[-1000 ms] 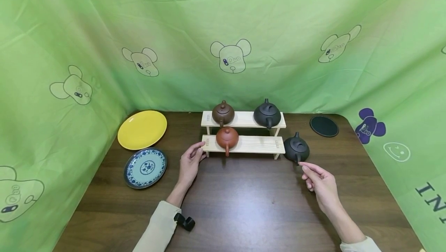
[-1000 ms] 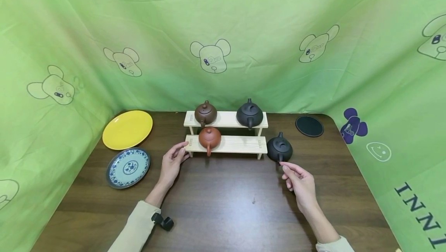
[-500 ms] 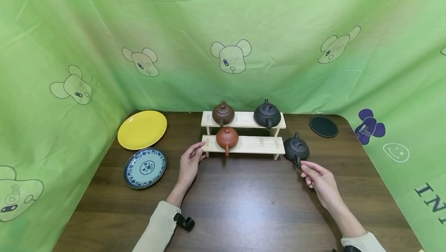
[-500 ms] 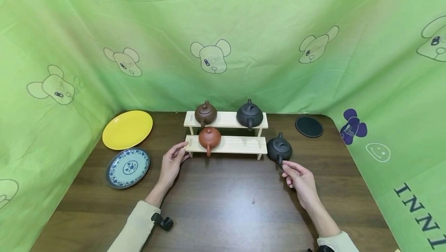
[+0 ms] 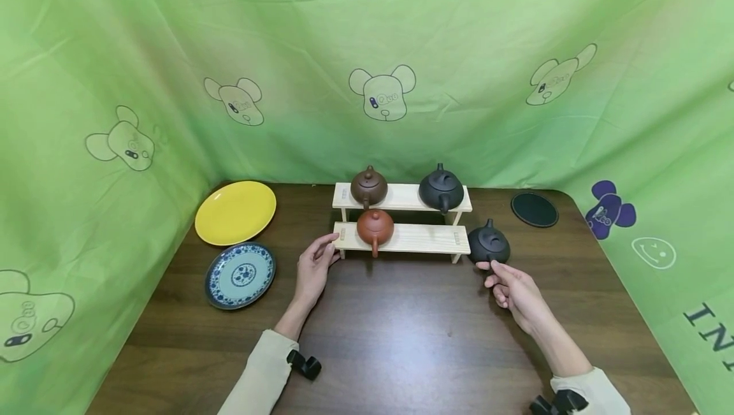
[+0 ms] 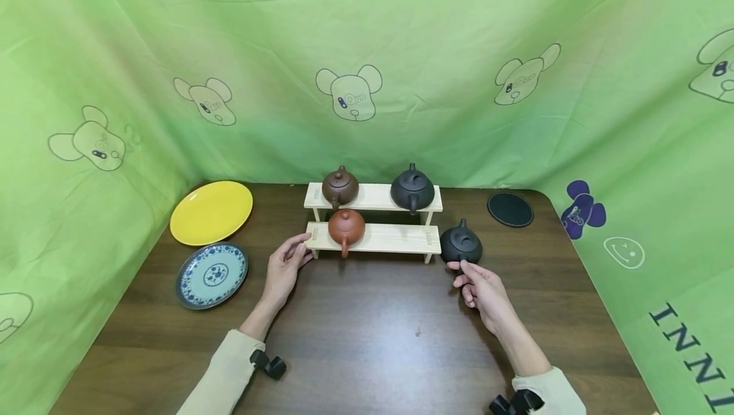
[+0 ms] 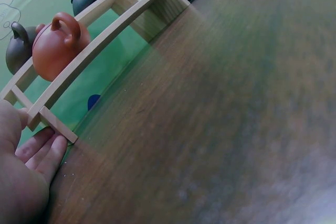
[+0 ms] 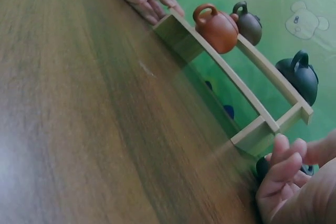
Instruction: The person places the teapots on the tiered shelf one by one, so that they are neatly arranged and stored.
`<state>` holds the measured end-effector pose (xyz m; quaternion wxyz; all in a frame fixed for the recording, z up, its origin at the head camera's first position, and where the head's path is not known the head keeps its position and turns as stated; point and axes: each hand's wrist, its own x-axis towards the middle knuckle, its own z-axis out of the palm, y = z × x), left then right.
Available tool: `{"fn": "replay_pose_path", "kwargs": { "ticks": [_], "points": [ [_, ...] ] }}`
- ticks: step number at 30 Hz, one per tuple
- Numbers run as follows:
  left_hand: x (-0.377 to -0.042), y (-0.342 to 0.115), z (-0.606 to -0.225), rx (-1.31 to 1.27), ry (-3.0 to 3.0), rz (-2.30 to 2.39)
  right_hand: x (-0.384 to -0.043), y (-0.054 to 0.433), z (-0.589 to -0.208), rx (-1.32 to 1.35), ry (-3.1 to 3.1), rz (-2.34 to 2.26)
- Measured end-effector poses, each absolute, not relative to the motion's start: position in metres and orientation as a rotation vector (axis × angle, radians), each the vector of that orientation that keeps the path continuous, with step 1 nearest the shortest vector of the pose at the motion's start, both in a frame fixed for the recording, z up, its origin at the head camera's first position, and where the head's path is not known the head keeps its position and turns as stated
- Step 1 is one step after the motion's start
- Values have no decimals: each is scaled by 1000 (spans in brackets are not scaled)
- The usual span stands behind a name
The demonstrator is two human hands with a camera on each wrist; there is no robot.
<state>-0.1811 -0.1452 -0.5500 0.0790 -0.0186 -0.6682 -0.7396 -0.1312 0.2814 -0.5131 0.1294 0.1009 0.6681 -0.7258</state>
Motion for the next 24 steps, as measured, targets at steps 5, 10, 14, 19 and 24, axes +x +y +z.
{"fn": "replay_pose_path", "kwargs": {
  "ticks": [5,10,14,19,24],
  "points": [
    [-181,-145,-550,-46,-2007,-2213,-131,282,-516,286,1933,-2181],
    [-181,-144,-549,-50,-1999,-2217,-130,280,-519,289,1932,-2267],
    [-181,-145,-550,-52,-1999,-2219,-130,279,-521,314,1940,-2315],
    [-181,-145,-550,-51,-2012,-2203,-128,279,-522,335,1951,-2338],
    [-181,-145,-550,-58,-2010,-2199,-126,279,-522,348,1914,-2378]
  ]
}}
